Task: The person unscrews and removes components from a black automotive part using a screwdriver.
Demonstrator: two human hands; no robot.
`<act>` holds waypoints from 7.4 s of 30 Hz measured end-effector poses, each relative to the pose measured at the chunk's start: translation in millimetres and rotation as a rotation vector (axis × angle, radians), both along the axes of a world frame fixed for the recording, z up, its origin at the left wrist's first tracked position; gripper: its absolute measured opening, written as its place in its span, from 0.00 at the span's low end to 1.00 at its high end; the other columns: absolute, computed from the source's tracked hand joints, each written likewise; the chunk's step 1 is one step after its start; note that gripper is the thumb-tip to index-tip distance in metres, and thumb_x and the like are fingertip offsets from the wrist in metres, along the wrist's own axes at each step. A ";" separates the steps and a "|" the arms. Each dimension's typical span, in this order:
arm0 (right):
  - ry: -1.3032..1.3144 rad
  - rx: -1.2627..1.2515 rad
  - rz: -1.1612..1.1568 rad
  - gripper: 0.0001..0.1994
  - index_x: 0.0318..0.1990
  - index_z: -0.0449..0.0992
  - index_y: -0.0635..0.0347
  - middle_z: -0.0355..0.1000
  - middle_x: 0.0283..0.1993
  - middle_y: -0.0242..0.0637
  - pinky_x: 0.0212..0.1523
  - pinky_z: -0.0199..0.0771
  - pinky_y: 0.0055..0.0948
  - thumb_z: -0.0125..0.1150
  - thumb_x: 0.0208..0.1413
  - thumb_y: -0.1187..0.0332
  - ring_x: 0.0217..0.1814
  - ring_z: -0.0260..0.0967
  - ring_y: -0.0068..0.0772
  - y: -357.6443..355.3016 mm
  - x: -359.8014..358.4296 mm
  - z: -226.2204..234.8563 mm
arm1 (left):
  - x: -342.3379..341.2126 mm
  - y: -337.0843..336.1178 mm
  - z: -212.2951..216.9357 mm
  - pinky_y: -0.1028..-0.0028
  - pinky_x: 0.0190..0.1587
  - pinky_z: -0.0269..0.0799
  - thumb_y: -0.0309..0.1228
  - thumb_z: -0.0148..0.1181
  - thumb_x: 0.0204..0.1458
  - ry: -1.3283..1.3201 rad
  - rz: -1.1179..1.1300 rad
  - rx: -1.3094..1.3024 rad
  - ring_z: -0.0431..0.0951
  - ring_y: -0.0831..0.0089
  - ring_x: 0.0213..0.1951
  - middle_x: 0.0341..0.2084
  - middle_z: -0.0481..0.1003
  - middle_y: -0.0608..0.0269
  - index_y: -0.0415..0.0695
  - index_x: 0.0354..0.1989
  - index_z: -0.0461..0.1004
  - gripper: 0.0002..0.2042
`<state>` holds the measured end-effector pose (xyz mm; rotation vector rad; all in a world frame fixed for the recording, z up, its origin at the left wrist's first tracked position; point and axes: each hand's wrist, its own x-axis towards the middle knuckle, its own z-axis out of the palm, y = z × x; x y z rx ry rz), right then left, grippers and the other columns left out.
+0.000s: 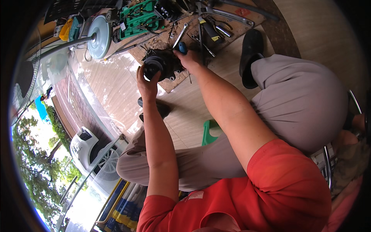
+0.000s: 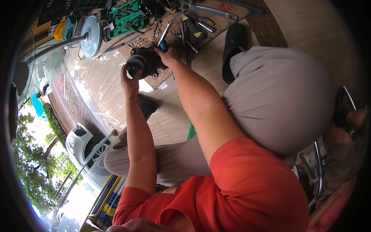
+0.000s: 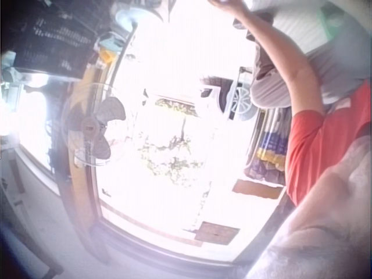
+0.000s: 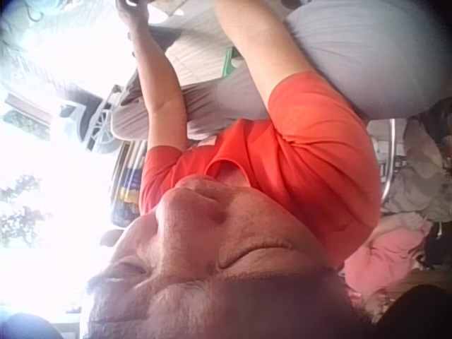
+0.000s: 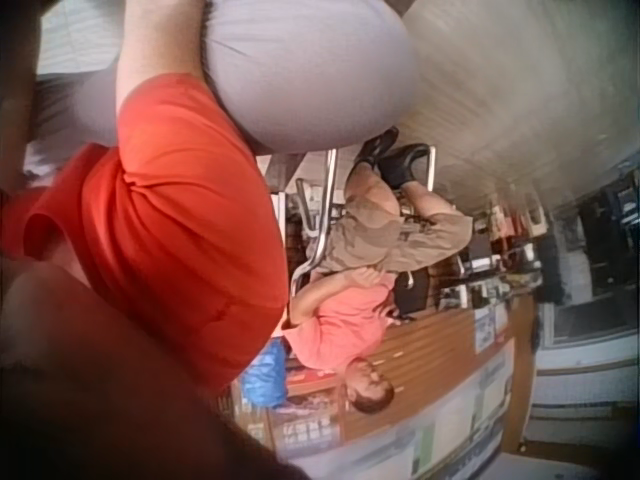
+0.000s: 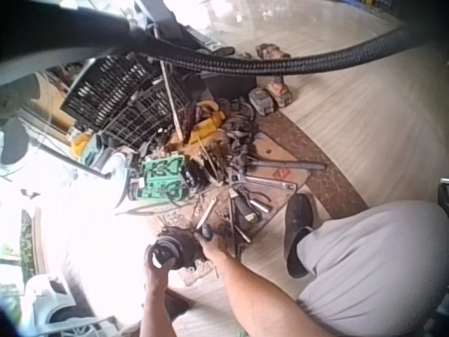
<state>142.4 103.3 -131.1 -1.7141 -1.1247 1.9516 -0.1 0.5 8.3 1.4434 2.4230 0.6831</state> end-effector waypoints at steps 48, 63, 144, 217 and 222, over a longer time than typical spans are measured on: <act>0.009 -0.038 0.042 0.37 0.41 0.81 0.72 0.78 0.42 0.61 0.48 0.76 0.45 0.67 0.49 0.36 0.48 0.78 0.59 2.3 2.9 6.1 | 20.3 2.4 0.0 0.56 0.59 0.66 0.47 0.76 0.41 0.117 0.238 -0.097 0.71 0.44 0.55 0.49 0.72 0.39 0.30 0.55 0.68 0.39; -0.078 0.039 0.052 0.33 0.33 0.78 0.68 0.76 0.29 0.48 0.32 0.72 0.39 0.67 0.51 0.37 0.30 0.76 0.43 4.4 4.7 11.5 | 37.3 4.6 -7.9 0.54 0.60 0.64 0.49 0.73 0.45 0.299 0.320 -0.129 0.69 0.45 0.58 0.52 0.70 0.41 0.32 0.58 0.65 0.39; 0.130 -0.172 -0.039 0.22 0.31 0.75 0.60 0.70 0.28 0.32 0.19 0.64 0.32 0.70 0.56 0.47 0.23 0.64 0.27 2.2 7.0 14.1 | 72.7 -31.8 -23.7 0.71 0.66 0.55 0.27 0.49 0.65 -0.907 0.598 0.338 0.63 0.67 0.66 0.66 0.63 0.56 0.40 0.75 0.47 0.31; 0.095 -0.166 -0.032 0.24 0.35 0.77 0.62 0.72 0.31 0.35 0.21 0.67 0.33 0.70 0.54 0.46 0.26 0.66 0.27 -0.2 6.5 19.3 | 65.8 -39.6 -46.2 0.69 0.59 0.62 0.37 0.53 0.66 -0.825 0.591 0.377 0.70 0.69 0.52 0.53 0.71 0.54 0.34 0.70 0.49 0.31; 0.143 -0.165 -0.088 0.23 0.35 0.77 0.60 0.72 0.30 0.33 0.21 0.66 0.32 0.70 0.55 0.46 0.25 0.66 0.27 2.2 9.1 19.2 | 62.0 -33.5 -38.1 0.72 0.60 0.62 0.33 0.55 0.64 -0.930 0.646 0.294 0.68 0.70 0.55 0.57 0.68 0.55 0.35 0.69 0.52 0.30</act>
